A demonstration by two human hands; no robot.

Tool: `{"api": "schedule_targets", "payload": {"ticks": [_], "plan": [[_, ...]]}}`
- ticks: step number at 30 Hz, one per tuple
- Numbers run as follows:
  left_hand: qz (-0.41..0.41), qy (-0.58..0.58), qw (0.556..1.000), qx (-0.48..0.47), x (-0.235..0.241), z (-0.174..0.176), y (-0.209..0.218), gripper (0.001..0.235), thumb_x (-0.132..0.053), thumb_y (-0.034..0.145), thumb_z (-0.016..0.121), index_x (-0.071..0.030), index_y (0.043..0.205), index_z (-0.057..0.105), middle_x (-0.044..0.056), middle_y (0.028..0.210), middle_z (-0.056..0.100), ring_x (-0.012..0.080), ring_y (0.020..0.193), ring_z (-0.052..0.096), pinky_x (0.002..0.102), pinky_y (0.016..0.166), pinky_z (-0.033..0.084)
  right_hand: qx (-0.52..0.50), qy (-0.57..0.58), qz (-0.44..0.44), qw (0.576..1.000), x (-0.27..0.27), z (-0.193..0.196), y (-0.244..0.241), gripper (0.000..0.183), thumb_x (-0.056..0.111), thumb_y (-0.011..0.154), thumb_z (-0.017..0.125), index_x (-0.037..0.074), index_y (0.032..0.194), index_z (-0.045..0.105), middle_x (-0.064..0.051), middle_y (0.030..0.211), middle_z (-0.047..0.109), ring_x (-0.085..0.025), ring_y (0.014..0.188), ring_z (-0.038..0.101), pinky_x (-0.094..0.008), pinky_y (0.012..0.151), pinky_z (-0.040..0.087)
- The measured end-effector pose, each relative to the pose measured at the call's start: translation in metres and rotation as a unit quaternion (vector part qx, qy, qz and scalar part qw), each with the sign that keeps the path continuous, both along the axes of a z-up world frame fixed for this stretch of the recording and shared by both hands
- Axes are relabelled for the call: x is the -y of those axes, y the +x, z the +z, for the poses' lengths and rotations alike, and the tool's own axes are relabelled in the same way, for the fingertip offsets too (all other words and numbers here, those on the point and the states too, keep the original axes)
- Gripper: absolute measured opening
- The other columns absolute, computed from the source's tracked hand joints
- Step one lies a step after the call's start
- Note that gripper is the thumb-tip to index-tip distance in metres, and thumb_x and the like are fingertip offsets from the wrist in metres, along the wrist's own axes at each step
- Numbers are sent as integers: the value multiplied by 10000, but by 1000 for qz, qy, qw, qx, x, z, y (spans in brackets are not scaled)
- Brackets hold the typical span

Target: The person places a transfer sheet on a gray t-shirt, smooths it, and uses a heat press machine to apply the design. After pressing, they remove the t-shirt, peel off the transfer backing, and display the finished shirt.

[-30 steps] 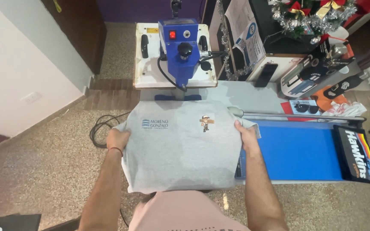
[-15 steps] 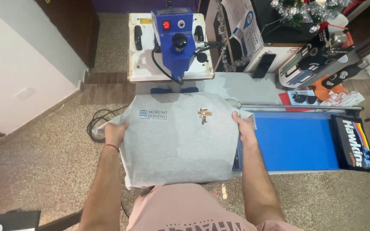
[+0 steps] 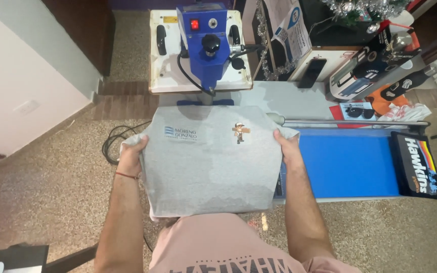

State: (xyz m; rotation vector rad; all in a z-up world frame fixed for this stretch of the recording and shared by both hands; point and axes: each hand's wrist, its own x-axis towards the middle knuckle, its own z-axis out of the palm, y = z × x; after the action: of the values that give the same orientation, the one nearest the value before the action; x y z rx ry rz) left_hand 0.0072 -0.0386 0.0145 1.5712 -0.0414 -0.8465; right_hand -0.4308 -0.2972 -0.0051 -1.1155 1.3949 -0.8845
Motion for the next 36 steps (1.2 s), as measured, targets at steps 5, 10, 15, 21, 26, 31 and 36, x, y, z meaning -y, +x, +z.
{"api": "schedule_targets", "payload": {"ticks": [5, 10, 15, 21, 26, 31, 36], "plan": [[-114, 208, 956, 174, -10, -61, 32, 608, -225, 793, 917, 127, 1271, 784, 356, 1286, 764, 476, 1315, 703, 590, 1127, 577, -225, -39, 66, 971, 11, -38, -7, 734, 500, 891, 988, -108, 1262, 815, -331, 1170, 804, -476, 1172, 775, -617, 899, 578], [20, -100, 994, -42, -7, -54, 32, 451, -183, 908, 1002, -81, 1287, 782, 30, 1116, 817, 206, 980, 820, 360, 947, 651, 90, 10, -29, 995, 5, -8, 4, 784, 389, 970, 1011, -68, 1496, 651, -218, 1373, 733, -308, 1235, 706, -472, 1033, 611], [-58, 126, 982, 128, -4, -113, 53, 508, -355, 847, 955, -38, 1220, 819, 177, 1120, 806, 356, 1083, 790, 467, 931, 646, -81, -17, 12, 997, 5, -11, 0, 811, 471, 895, 1023, -95, 1386, 713, -284, 1337, 738, -396, 1280, 708, -544, 1064, 594], [-138, 227, 939, 218, -8, -62, 41, 638, -455, 917, 905, 45, 1302, 805, 272, 1250, 802, 457, 1265, 737, 605, 1063, 611, -13, 41, 7, 999, 11, -28, -5, 898, 400, 925, 1037, -25, 1583, 598, -268, 1459, 711, -371, 1331, 712, -557, 1085, 590], [-44, 26, 998, 36, -22, -57, 32, 691, -264, 986, 931, 95, 1502, 644, 230, 1395, 747, 402, 1365, 686, 529, 1124, 564, 81, 73, -26, 994, 11, -40, -12, 881, 356, 966, 1008, -44, 1610, 559, -220, 1425, 717, -344, 1270, 721, -503, 1032, 624], [-1, -6, 1000, 26, -15, 0, -8, 774, -357, 982, 942, 134, 1448, 567, 247, 1347, 665, 386, 1334, 643, 493, 1088, 526, 106, 55, -32, 992, 2, -10, -4, 600, 329, 951, 991, 35, 1406, 733, -139, 1232, 795, -257, 1086, 803, -425, 921, 677], [-62, 166, 970, 166, -16, -51, 13, 666, -403, 1021, 888, 120, 1375, 677, 346, 1348, 722, 510, 1376, 661, 636, 1109, 571, -41, 48, 10, 998, 25, -71, -20, 757, 429, 893, 1055, 15, 1435, 726, -209, 1268, 794, -312, 1144, 792, -532, 923, 658]]}}
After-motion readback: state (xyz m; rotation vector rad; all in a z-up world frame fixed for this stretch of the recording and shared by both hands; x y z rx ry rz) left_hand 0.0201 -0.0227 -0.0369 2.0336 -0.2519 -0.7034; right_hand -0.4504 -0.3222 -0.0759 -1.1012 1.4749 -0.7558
